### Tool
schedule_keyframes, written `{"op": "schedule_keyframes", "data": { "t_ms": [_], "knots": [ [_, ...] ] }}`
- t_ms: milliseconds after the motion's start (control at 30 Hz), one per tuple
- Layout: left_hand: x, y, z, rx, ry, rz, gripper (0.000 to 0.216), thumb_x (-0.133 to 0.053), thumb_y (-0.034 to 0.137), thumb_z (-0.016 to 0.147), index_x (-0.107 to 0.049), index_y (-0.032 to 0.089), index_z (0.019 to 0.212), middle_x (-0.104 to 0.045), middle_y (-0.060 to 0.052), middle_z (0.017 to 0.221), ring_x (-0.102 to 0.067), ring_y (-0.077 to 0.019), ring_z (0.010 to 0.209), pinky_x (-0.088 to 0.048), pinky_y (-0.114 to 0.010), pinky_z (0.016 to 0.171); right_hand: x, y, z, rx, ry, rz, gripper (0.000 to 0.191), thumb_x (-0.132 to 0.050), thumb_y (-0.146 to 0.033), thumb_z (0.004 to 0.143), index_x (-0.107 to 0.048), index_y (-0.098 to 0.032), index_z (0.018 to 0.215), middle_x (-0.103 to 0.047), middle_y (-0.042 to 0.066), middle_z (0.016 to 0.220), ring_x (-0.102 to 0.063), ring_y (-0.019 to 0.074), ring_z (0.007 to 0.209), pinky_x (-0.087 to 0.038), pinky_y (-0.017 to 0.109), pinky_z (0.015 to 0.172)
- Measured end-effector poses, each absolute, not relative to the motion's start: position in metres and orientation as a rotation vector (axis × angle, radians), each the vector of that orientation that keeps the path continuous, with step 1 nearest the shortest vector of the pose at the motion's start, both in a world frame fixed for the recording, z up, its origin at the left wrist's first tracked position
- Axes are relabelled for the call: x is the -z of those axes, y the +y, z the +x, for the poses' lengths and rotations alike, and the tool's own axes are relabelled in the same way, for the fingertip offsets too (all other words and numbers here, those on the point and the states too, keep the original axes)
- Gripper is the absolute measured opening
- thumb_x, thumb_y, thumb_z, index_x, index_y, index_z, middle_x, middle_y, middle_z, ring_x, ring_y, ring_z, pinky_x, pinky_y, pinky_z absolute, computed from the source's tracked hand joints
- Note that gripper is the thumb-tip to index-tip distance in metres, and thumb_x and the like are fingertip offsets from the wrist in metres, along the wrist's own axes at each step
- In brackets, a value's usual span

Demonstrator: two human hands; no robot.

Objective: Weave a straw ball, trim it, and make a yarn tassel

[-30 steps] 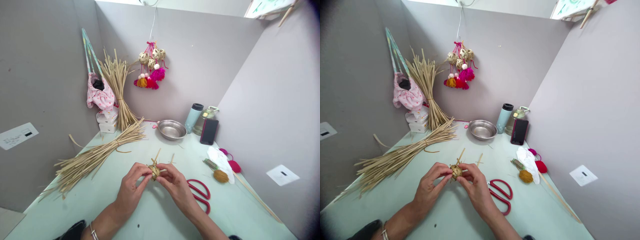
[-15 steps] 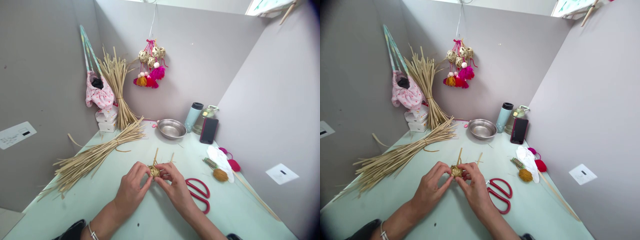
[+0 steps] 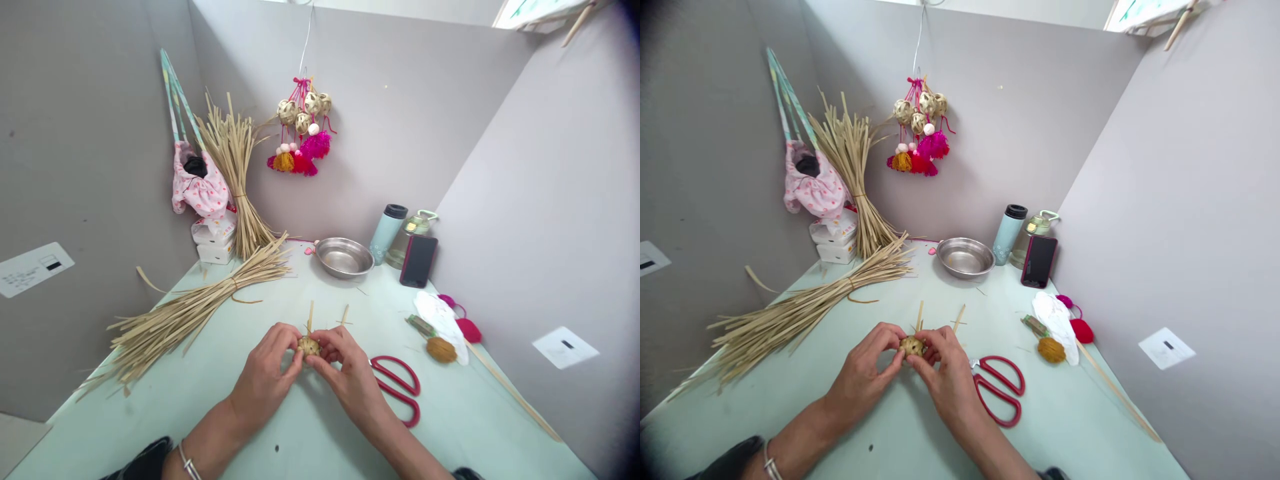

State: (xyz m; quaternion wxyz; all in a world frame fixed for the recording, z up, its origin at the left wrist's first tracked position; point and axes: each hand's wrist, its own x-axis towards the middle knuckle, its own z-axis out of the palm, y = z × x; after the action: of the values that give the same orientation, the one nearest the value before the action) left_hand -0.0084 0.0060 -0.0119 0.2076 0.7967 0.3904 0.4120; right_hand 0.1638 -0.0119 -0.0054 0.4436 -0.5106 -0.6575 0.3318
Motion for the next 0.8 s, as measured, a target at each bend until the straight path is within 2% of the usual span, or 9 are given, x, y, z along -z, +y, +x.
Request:
{"op": "schedule_keyframes", "data": {
  "t_ms": [167,467,800],
  "knots": [
    [0.006,0.01,-0.009,-1.162,0.966,1.766,0.004,-0.053,0.02,0.09,-0.053,0.023,0.088,-0.057,-0.003,0.102,-0.056,-0.0162,0.101,-0.05,-0.033,0.093,0.004,-0.009,0.168,-0.881,-1.537,-1.219,0.021,-0.067,-0.022,0.082,-0.064,-0.026,0.102,-0.054,0.001,0.093,-0.061,0.0168,0.082,-0.053,0.03,0.075],
    [0.008,0.01,-0.011,-1.162,0.997,1.749,0.003,-0.06,0.023,0.086,-0.062,0.023,0.089,-0.057,-0.005,0.107,-0.058,-0.0188,0.104,-0.05,-0.036,0.095,0.001,-0.008,0.167,-0.988,-1.491,-1.144,0.018,-0.067,-0.026,0.083,-0.061,-0.024,0.1,-0.055,0.003,0.102,-0.061,0.0191,0.094,-0.056,0.033,0.083],
    [0.003,0.008,-0.008,-1.17,0.95,1.747,0.006,-0.058,0.019,0.088,-0.06,0.022,0.083,-0.054,-0.003,0.1,-0.06,-0.0163,0.095,-0.054,-0.035,0.091,-0.004,-0.014,0.157,-0.928,-1.454,-1.224,0.015,-0.065,-0.027,0.082,-0.057,-0.022,0.094,-0.058,0.004,0.096,-0.062,0.0198,0.088,-0.056,0.033,0.078]
  ]
}}
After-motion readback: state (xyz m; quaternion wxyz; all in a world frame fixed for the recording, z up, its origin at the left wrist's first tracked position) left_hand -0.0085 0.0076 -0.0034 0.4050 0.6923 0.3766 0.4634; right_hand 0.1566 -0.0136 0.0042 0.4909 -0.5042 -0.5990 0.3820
